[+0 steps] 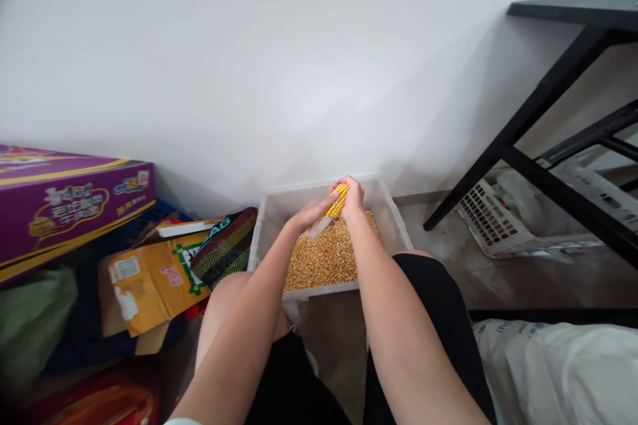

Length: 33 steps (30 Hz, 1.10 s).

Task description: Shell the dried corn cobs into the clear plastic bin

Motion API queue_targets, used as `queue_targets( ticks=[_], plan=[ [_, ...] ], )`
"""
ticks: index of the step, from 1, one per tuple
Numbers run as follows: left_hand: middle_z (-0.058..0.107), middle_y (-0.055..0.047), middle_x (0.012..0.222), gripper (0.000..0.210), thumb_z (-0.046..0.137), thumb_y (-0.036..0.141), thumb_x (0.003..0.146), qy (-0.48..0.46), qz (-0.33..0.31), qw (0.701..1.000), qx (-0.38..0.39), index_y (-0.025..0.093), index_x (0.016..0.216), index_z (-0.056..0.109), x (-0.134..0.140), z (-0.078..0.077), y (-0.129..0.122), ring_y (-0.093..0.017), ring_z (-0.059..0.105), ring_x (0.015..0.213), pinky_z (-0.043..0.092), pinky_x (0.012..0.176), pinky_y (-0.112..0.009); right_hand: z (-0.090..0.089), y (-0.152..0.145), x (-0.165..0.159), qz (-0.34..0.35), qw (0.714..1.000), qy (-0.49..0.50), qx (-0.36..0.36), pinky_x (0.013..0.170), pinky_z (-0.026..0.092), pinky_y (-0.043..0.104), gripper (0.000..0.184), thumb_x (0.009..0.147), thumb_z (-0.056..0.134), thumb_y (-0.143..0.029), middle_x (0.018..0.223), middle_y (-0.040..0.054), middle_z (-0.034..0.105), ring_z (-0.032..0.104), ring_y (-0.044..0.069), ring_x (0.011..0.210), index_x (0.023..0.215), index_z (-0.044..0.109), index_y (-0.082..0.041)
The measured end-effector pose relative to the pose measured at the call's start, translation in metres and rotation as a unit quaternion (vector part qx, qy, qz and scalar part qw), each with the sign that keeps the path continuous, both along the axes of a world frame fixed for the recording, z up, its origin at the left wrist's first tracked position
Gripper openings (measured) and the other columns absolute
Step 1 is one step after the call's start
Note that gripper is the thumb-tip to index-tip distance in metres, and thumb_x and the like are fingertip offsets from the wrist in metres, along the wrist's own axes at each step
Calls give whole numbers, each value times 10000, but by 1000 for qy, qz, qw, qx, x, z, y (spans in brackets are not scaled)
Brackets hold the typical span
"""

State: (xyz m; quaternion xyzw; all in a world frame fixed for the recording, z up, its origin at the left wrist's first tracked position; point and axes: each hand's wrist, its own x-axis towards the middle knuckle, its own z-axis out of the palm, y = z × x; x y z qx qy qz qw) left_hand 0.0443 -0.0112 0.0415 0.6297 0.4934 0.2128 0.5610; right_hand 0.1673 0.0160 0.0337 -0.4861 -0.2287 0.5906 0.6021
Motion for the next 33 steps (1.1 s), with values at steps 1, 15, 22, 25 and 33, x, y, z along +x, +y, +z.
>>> queue_targets(
  ticks=[1, 15, 22, 25, 33],
  plan=[
    [656, -84, 794, 454, 599, 530, 738, -21, -38, 999, -29, 113, 908, 651, -1, 3, -3, -165, 590, 674, 478, 645, -292, 0, -1, 0, 21, 999, 33, 0, 544, 519, 225, 90, 668, 466, -274, 587, -7, 549, 570, 113, 533, 668, 458, -185],
    [644, -114, 853, 361, 538, 180, 677, 393, -20, 854, 341, 154, 1037, 524, -22, 9, -15, -264, 620, 758, 461, 662, -341, 42, 6, 32, 307, 870, -383, 54, 678, 473, 259, 561, 484, 774, -255, 1024, 42, 651, 614, 177, 820, 1020, 622, -190],
    [628, -112, 966, 399, 522, 165, 711, 403, -121, 820, 388, 164, 1107, 468, -23, 9, -37, -259, 610, 890, 468, 748, -342, 35, -27, 24, 485, 548, -677, 79, 619, 437, 277, 613, 465, 789, -371, 907, 50, 676, 623, 214, 761, 1035, 643, -198],
    [635, -97, 975, 456, 552, 211, 713, 397, -119, 828, 378, 182, 1155, 446, -29, 13, -42, -255, 613, 890, 465, 742, -336, 33, -38, 17, 478, 505, -712, 94, 556, 399, 268, 490, 500, 758, -370, 821, 60, 672, 615, 201, 692, 945, 662, -187],
    [659, -107, 976, 418, 611, 295, 669, 425, -119, 831, 339, 195, 1066, 525, -39, 17, -49, -286, 634, 876, 470, 726, -350, 31, -52, 20, 438, 505, -725, 164, 516, 376, 274, 337, 550, 722, -338, 753, 77, 670, 609, 200, 621, 843, 664, -183]
  ],
)
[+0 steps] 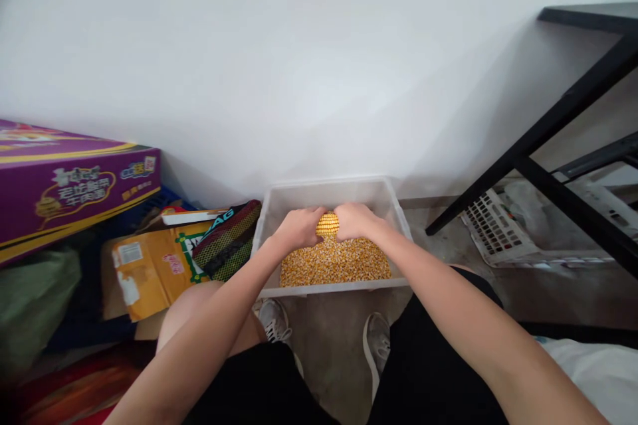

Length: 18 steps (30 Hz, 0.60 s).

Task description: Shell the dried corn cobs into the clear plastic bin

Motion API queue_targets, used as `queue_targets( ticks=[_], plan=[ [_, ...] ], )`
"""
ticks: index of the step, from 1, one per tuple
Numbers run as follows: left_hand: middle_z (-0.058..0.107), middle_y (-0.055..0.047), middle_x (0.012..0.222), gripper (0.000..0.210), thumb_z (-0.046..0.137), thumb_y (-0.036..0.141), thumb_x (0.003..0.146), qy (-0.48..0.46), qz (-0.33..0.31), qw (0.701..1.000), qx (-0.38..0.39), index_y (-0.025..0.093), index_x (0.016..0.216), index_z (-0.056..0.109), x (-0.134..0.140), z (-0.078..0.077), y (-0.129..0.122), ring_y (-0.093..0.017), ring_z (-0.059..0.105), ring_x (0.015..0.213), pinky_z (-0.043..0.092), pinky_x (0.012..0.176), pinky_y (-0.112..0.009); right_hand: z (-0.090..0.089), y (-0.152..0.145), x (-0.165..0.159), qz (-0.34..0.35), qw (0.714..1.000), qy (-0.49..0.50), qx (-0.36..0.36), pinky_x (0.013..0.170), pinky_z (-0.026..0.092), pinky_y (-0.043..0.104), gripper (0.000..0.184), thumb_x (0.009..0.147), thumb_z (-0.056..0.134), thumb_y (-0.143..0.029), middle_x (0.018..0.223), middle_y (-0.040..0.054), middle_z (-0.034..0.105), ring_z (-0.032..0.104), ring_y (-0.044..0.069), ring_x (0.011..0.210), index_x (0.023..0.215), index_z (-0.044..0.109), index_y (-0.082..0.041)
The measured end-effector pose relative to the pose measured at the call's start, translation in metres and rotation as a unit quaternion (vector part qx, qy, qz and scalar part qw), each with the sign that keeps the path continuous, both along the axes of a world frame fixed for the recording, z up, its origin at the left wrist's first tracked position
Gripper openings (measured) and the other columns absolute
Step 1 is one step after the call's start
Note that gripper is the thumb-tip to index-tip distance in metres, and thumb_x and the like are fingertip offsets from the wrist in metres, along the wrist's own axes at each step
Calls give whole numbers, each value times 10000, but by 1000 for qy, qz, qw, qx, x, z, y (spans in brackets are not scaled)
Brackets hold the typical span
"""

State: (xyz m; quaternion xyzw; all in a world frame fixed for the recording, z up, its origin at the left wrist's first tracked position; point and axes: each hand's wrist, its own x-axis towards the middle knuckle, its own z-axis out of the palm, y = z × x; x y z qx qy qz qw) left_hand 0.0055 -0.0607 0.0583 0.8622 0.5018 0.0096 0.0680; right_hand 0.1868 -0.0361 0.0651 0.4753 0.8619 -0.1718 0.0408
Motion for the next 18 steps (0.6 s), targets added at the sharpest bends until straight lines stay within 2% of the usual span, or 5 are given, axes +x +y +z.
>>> queue_targets(
  ticks=[5, 9, 12, 18],
  plan=[
    [666, -143, 855, 349, 580, 210, 623, 31, 4, 999, -30, 150, 966, 592, 0, -9, 3, -302, 648, 780, 484, 675, -364, -7, -7, -5, 9, 999, -32, 35, 545, 406, 289, 267, 597, 670, -288, 752, 107, 672, 632, 232, 650, 833, 653, -165],
    [671, -156, 866, 359, 583, 218, 594, 15, -18, 999, -45, 140, 944, 609, -5, -16, 8, -313, 650, 789, 487, 678, -362, -13, -10, -8, 42, 993, -53, 101, 602, 440, 320, 335, 623, 631, -268, 803, 122, 680, 651, 268, 710, 934, 614, -147],
    [676, -145, 858, 366, 574, 223, 593, -14, -25, 998, -54, 144, 949, 605, -6, -20, 10, -306, 651, 787, 479, 660, -345, -17, -10, -9, 68, 985, -75, 140, 650, 452, 345, 328, 653, 594, -219, 850, 136, 678, 657, 282, 751, 968, 579, -129],
    [674, -84, 809, 358, 645, 230, 518, -65, -26, 993, -100, 174, 870, 612, -8, -26, 18, -267, 640, 737, 438, 589, -294, -22, -9, -11, 83, 979, -97, 158, 659, 455, 337, 300, 697, 564, -187, 900, 158, 664, 654, 276, 776, 988, 544, -117]
  ],
)
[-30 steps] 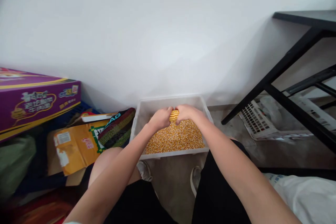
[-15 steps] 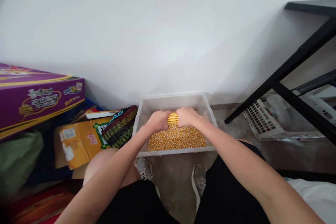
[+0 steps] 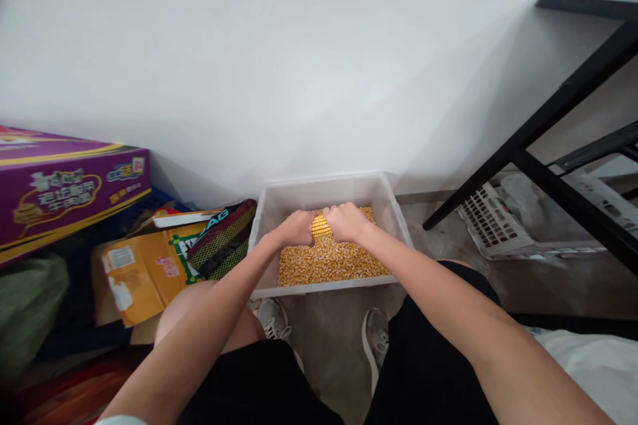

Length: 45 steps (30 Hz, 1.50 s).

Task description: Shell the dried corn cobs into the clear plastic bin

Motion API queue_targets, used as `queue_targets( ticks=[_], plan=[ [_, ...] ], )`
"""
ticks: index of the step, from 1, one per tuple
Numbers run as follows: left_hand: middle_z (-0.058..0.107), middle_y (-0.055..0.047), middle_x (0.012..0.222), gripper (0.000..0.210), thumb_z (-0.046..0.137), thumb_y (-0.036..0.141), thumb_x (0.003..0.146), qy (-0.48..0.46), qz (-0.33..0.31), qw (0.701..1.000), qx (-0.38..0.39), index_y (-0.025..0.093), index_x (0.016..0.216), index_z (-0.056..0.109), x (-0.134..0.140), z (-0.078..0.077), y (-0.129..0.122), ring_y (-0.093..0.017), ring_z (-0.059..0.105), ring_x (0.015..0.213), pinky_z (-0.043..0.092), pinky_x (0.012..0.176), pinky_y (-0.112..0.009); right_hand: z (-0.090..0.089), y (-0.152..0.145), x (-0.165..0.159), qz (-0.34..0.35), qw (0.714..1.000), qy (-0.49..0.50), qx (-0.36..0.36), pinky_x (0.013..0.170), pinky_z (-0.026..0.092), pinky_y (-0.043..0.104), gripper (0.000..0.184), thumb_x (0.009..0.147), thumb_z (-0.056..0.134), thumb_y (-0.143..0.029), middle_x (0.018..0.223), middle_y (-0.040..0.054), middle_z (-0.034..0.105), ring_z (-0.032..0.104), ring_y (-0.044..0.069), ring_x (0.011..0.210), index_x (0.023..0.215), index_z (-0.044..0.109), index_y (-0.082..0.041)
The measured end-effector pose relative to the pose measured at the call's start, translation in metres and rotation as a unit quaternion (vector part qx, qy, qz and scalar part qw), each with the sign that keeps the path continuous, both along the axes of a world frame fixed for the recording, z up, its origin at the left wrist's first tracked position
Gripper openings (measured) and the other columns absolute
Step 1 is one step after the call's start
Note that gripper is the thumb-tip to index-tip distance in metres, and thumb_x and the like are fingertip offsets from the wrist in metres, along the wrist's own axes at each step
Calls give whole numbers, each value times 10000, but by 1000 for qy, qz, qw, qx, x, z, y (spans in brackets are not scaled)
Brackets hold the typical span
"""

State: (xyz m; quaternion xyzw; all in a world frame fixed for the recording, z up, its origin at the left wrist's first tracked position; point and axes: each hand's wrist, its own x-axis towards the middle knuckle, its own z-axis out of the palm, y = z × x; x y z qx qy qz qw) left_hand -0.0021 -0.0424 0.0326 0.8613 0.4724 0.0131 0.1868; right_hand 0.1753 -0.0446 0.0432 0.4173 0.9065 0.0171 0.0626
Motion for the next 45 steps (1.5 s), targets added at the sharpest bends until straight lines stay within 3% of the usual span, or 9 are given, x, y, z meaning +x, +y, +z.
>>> queue_targets(
  ticks=[5, 7, 16, 26, 35, 41, 45],
  plan=[
    [654, -15, 755, 387, 733, 256, 456, -32, 22, 996, -81, 190, 817, 613, -3, -5, 8, -222, 629, 685, 420, 555, -261, 0, 2, -2, 8, 1000, -1, 11, 667, 454, 341, 271, 718, 533, -164, 916, 157, 658, 650, 278, 795, 985, 544, -121],
    [662, -20, 801, 401, 735, 264, 468, -34, 23, 996, -77, 194, 841, 606, -2, -6, 8, -225, 632, 717, 430, 575, -264, 1, 4, -1, 7, 1000, -3, -1, 677, 453, 339, 270, 716, 551, -182, 922, 153, 660, 650, 278, 803, 981, 549, -131],
    [651, -111, 1008, 484, 596, 340, 677, 52, 68, 990, 111, 206, 1129, 486, 12, 7, -12, -283, 630, 857, 464, 716, -352, 11, 11, 4, -34, 999, 37, -17, 650, 438, 332, 295, 694, 570, -218, 849, 120, 674, 650, 269, 745, 982, 571, -155],
    [674, -120, 936, 422, 591, 215, 620, 44, -1, 998, 40, 179, 1038, 551, 6, 13, -10, -294, 647, 848, 471, 713, -335, 5, 8, 4, 31, 999, 36, -19, 669, 439, 324, 323, 676, 603, -234, 894, 122, 672, 645, 257, 782, 980, 566, -130],
    [668, -84, 974, 529, 674, 262, 546, -49, -55, 997, -1, 167, 1050, 544, -3, -1, -10, -265, 633, 853, 456, 694, -307, 3, 0, 6, 75, 997, 9, 8, 648, 419, 325, 275, 719, 547, -192, 905, 127, 654, 631, 259, 792, 982, 549, -111],
    [643, -74, 1093, 768, 753, 433, 537, -132, -1, 991, -27, 181, 1217, 500, -12, -1, -4, -244, 612, 936, 443, 792, -304, 12, 1, 11, 30, 999, 23, 2, 668, 404, 310, 270, 729, 556, -206, 954, 112, 646, 619, 241, 828, 992, 539, -145],
    [672, -64, 1000, 636, 712, 540, 591, -140, 34, 989, -31, 173, 1097, 599, -23, 7, 3, -237, 616, 881, 435, 758, -294, 14, 4, 15, -19, 999, 49, 7, 643, 382, 307, 275, 734, 555, -241, 936, 105, 645, 610, 232, 804, 994, 529, -154]
  ],
)
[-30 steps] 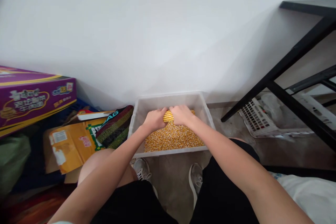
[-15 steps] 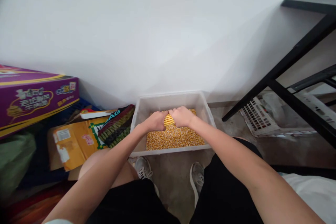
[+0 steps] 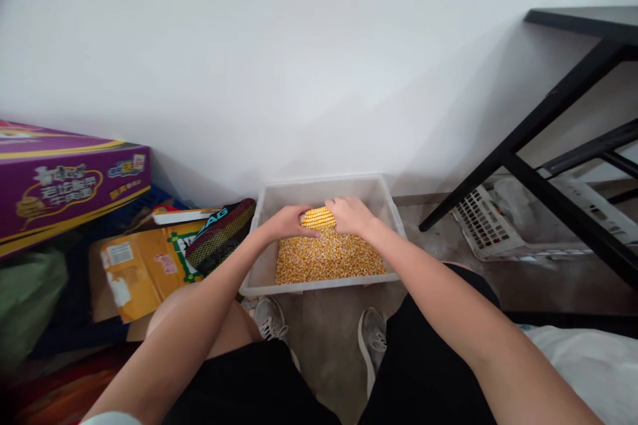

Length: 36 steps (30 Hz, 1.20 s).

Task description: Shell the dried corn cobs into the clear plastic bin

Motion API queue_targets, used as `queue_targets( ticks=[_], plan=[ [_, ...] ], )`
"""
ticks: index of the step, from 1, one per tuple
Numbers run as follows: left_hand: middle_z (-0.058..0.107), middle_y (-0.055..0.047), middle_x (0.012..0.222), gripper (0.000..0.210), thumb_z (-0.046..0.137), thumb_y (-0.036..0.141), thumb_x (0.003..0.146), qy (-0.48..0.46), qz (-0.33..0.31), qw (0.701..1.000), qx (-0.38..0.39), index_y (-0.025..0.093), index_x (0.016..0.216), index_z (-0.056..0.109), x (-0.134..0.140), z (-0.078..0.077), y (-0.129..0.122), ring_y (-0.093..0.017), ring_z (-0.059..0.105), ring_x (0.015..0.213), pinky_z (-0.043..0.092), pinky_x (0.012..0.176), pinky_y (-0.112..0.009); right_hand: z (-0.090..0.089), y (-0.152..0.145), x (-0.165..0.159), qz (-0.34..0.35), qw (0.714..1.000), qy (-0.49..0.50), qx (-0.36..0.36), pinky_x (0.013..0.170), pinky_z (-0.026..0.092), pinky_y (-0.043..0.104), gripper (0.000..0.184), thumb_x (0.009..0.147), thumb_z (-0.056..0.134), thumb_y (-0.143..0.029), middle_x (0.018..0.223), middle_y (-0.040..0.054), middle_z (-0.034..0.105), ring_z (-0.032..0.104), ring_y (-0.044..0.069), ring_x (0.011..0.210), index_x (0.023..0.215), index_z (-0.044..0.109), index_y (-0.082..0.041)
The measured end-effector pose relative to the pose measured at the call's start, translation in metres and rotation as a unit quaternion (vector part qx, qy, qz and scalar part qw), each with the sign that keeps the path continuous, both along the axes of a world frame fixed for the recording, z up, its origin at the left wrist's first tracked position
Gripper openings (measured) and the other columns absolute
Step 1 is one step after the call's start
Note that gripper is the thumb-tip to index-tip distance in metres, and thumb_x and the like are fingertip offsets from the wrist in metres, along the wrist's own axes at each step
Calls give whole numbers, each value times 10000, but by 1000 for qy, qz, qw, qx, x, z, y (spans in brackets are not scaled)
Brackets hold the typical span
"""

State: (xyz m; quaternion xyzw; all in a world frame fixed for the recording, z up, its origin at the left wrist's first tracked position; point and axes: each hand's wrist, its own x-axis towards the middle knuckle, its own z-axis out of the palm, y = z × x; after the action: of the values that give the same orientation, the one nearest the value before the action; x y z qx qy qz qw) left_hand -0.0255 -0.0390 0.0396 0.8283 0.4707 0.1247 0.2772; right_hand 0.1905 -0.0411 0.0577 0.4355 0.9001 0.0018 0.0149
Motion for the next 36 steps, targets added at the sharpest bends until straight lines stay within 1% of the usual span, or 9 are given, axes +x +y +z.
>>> queue_targets(
  ticks=[3, 6, 9, 12, 17, 23, 26, 31, 36],
  plan=[
    [680, -60, 985, 543, 664, 544, 663, -23, 24, 999, -7, 166, 1053, 636, -6, 6, 3, -231, 612, 885, 426, 757, -285, -1, 2, 3, -34, 999, 30, -6, 618, 365, 303, 302, 720, 566, -281, 941, 98, 642, 602, 225, 793, 995, 529, -163],
    [685, -41, 915, 465, 607, 540, 736, -39, 7, 999, -3, 163, 1004, 653, -5, 14, 0, -208, 610, 831, 417, 721, -270, 0, 5, 6, -44, 996, 55, -49, 585, 350, 293, 377, 697, 596, -342, 937, 87, 643, 591, 207, 761, 1030, 534, -175],
    [678, -39, 857, 434, 549, 538, 796, -20, -18, 999, 24, 162, 991, 644, 3, 22, -12, -186, 602, 757, 407, 684, -267, 4, 7, 9, -23, 989, 70, -131, 544, 336, 278, 478, 650, 646, -447, 890, 57, 649, 582, 185, 711, 1047, 553, -198],
    [671, -66, 927, 411, 490, 512, 849, -7, -58, 997, 52, 167, 1036, 610, 12, 24, -26, -199, 612, 807, 417, 718, -283, 5, 8, 11, 15, 977, 77, -198, 541, 344, 269, 542, 588, 694, -461, 876, 37, 654, 583, 175, 704, 1055, 577, -213],
    [623, -121, 1106, 454, 404, 473, 903, -2, -101, 993, 68, 166, 1225, 495, 21, 13, -38, -244, 589, 996, 429, 840, -342, -3, 10, 12, 21, 972, 44, -231, 534, 348, 260, 498, 570, 693, -327, 858, 50, 660, 592, 176, 693, 1042, 614, -192],
    [588, -138, 1192, 499, 391, 450, 912, -16, -118, 993, 22, 161, 1316, 435, 21, -3, -28, -240, 555, 1081, 414, 921, -364, -8, 17, 7, -1, 972, -13, -233, 550, 367, 258, 491, 546, 699, -292, 880, 71, 672, 617, 206, 738, 1019, 635, -178],
    [579, -135, 1215, 458, 362, 396, 927, -25, -86, 996, 21, 149, 1294, 476, 16, -7, -18, -219, 539, 1110, 398, 961, -356, -7, 21, 6, -26, 970, -20, -242, 560, 383, 256, 495, 537, 710, -292, 916, 72, 677, 624, 212, 770, 1014, 642, -182],
    [641, -114, 1103, 393, 310, 319, 937, -31, 33, 995, 90, 143, 1133, 601, 10, -10, -4, -204, 577, 1034, 412, 930, -330, -10, 28, 5, -76, 968, -8, -238, 544, 383, 251, 514, 520, 734, -348, 930, 76, 677, 625, 215, 781, 997, 644, -181],
    [674, -107, 962, 500, 324, 530, 904, 9, 106, 990, 92, 166, 1061, 629, 19, -5, -9, -217, 611, 924, 438, 816, -301, -15, 31, 1, -97, 954, 42, -281, 513, 383, 234, 473, 521, 727, -358, 840, 52, 671, 615, 180, 692, 950, 642, -179]
  ],
)
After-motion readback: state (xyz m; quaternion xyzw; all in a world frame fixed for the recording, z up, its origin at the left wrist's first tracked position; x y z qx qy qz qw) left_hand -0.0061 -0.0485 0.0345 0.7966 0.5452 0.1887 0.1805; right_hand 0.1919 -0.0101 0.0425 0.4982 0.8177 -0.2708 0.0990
